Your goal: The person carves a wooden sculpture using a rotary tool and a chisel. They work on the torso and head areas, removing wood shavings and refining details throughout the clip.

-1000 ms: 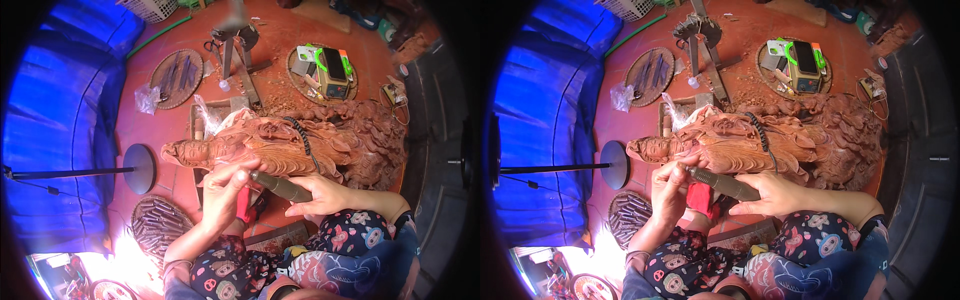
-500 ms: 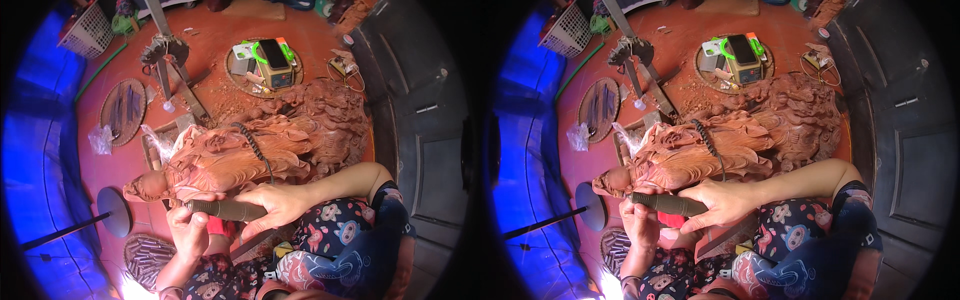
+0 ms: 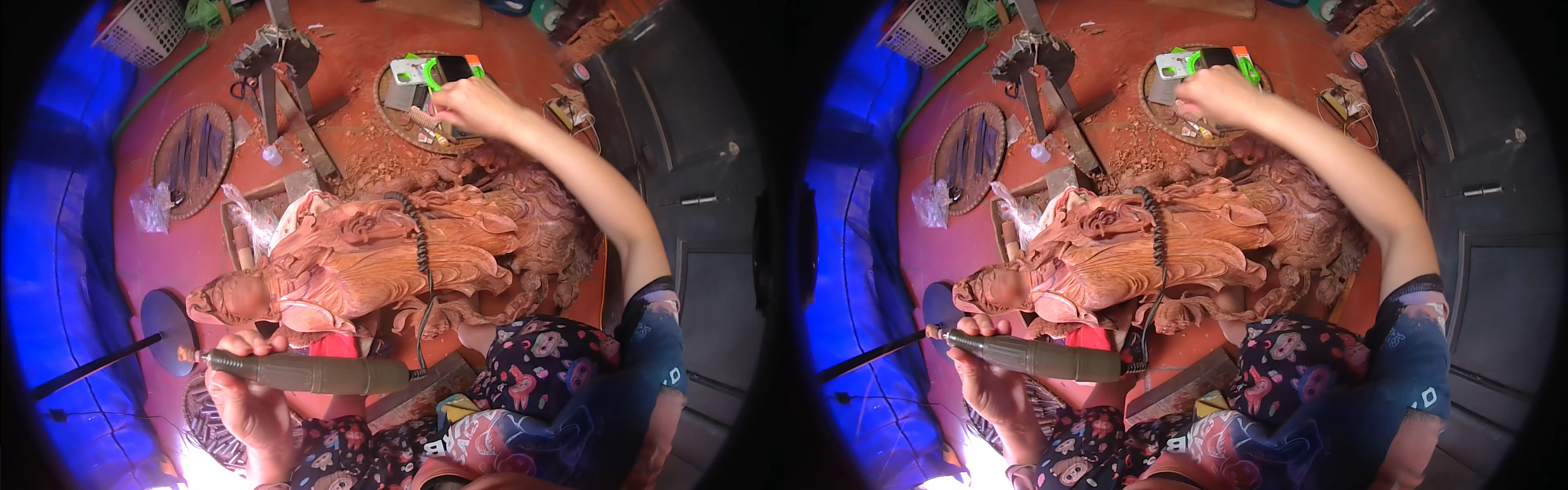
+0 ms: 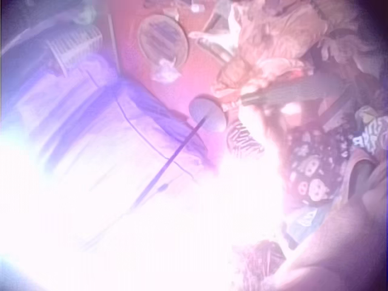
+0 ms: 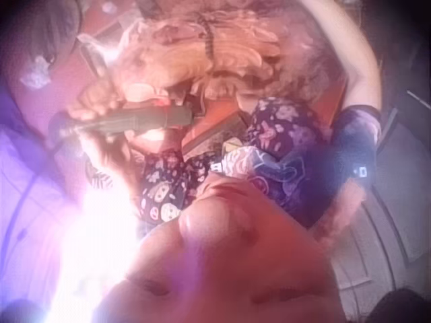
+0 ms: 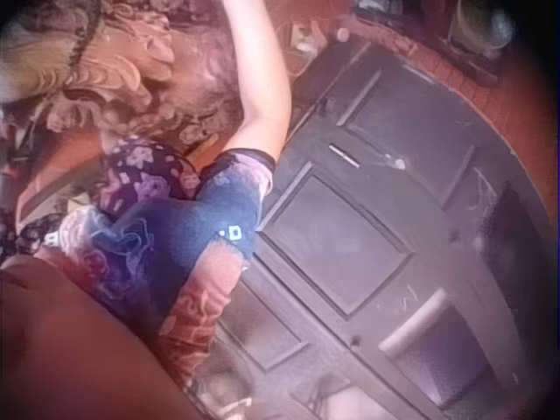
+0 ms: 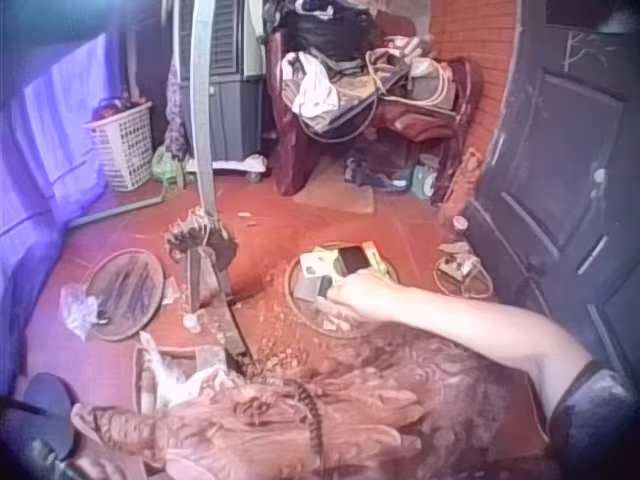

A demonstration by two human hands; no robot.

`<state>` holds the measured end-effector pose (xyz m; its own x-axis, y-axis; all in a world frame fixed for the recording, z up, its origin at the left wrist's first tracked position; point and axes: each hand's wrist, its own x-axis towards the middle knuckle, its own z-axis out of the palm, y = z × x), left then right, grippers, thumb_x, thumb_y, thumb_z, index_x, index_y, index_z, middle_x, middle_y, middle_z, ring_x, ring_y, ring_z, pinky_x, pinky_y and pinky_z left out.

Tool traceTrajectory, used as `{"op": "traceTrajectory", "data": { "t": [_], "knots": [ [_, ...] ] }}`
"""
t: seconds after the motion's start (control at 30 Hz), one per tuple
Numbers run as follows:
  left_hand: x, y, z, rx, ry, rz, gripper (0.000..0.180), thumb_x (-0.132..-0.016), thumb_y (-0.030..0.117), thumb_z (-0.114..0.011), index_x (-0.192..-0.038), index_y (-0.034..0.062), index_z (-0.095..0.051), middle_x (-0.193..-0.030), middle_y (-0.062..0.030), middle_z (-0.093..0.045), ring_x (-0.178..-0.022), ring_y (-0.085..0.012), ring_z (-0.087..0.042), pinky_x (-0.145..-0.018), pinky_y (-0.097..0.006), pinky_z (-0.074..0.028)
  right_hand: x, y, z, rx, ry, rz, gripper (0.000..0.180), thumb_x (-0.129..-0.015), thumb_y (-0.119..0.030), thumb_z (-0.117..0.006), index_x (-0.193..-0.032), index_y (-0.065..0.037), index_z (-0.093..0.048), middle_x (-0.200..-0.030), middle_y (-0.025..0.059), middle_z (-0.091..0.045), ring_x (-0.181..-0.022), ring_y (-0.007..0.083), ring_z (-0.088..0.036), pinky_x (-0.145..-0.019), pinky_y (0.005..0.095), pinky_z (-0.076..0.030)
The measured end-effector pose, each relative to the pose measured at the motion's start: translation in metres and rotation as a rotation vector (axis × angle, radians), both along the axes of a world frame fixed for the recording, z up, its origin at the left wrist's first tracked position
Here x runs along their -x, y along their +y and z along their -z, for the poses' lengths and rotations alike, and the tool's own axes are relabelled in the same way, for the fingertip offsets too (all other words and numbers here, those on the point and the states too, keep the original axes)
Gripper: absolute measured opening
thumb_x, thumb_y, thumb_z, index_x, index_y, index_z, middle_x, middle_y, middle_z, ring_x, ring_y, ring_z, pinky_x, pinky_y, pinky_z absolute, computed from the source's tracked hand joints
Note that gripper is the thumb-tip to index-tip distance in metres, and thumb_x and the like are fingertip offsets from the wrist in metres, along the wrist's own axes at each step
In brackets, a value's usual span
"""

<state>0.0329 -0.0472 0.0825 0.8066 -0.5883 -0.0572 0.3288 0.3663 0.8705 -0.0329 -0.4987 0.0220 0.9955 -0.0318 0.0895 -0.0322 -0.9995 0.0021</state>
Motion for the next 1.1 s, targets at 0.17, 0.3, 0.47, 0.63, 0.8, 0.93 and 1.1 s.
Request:
{"op": "traceTrajectory", "data": {
  "t": [0.17,0.3,0.47,0.63,0.8,0.93,1.1],
  "knots": [
    [-0.002,0.012,0.002,-0.046,0.044,-0.068,0.043,-0.094,0.04,-0.064,-0.106,0.0007,-0.054,-0.099,-0.0092,-0.053,-0.096,-0.0205,-0.054,-0.095,-0.045,-0.044,0.028,-0.089,0.07,0.51,0.966,0.007,0.045,-0.091,-0.013,-0.058,-0.127,-0.04,-0.064,-0.102,0.0054,-0.072,-0.101,0.0267,-0.068,-0.083,0.0385,-0.055],
    [-0.005,0.012,0.004,-0.103,0.141,-0.066,0.045,-0.093,0.041,-0.065,-0.107,0.0,-0.055,-0.1,-0.0095,-0.052,-0.1,-0.0212,-0.053,-0.098,-0.045,-0.043,0.049,-0.117,0.102,0.758,1.101,-0.068,0.064,-0.099,-0.015,-0.046,-0.149,-0.051,-0.028,-0.106,0.0023,-0.07,-0.093,0.0201,-0.07,-0.074,0.034,-0.053],
    [-0.003,0.005,0.008,-0.091,0.181,-0.032,0.044,-0.093,0.041,-0.066,-0.105,-0.0007,-0.058,-0.101,-0.0105,-0.054,-0.1,-0.0221,-0.055,-0.1,-0.046,-0.045,0.06,-0.133,0.117,0.843,1.008,0.01,0.076,-0.099,-0.014,-0.045,-0.151,-0.055,-0.008,-0.099,0.0008,-0.07,-0.08,0.0192,-0.07,-0.06,0.0357,-0.052],
    [0.0,0.0,0.005,-0.124,0.145,0.029,0.046,-0.093,0.041,-0.066,-0.106,-0.0023,-0.059,-0.101,-0.0111,-0.056,-0.1,-0.0241,-0.058,-0.102,-0.048,-0.046,0.051,-0.14,0.136,0.859,1.039,0.135,0.087,-0.1,-0.011,-0.046,-0.149,-0.057,0.008,-0.09,0.0056,-0.07,-0.067,0.0193,-0.069,-0.051,0.039,-0.052],
    [-0.002,0.002,0.012,-0.112,0.151,0.067,0.046,-0.094,0.038,-0.064,-0.111,-0.0041,-0.058,-0.104,-0.0134,-0.057,-0.104,-0.0258,-0.058,-0.101,-0.051,-0.047,0.056,-0.151,0.148,0.983,0.983,0.135,0.097,-0.095,-0.007,-0.05,-0.149,-0.052,0.017,-0.078,-0.001,-0.068,-0.06,0.0125,-0.066,-0.046,0.0318,-0.049],
    [-0.006,-0.008,0.013,0.056,0.145,0.238,0.038,-0.099,0.031,-0.058,-0.119,-0.0003,-0.051,-0.112,-0.0082,-0.052,-0.112,-0.0245,-0.053,-0.108,-0.049,-0.042,0.07,-0.159,0.129,0.886,0.955,0.06,0.094,-0.093,-0.003,-0.05,-0.154,-0.044,0.009,-0.08,0.0059,-0.068,-0.061,0.0165,-0.067,-0.053,0.0331,-0.052],
    [-0.001,-0.007,0.012,0.144,0.296,0.061,0.042,-0.095,0.03,-0.064,-0.117,-0.0056,-0.055,-0.115,-0.0155,-0.057,-0.114,-0.0334,-0.058,-0.106,-0.052,-0.044,0.029,-0.084,0.065,0.422,0.302,0.065,0.064,-0.091,-0.006,-0.057,-0.148,-0.029,-0.041,-0.094,0.0127,-0.068,-0.08,0.0254,-0.069,-0.068,0.0346,-0.054]
  ]
}}
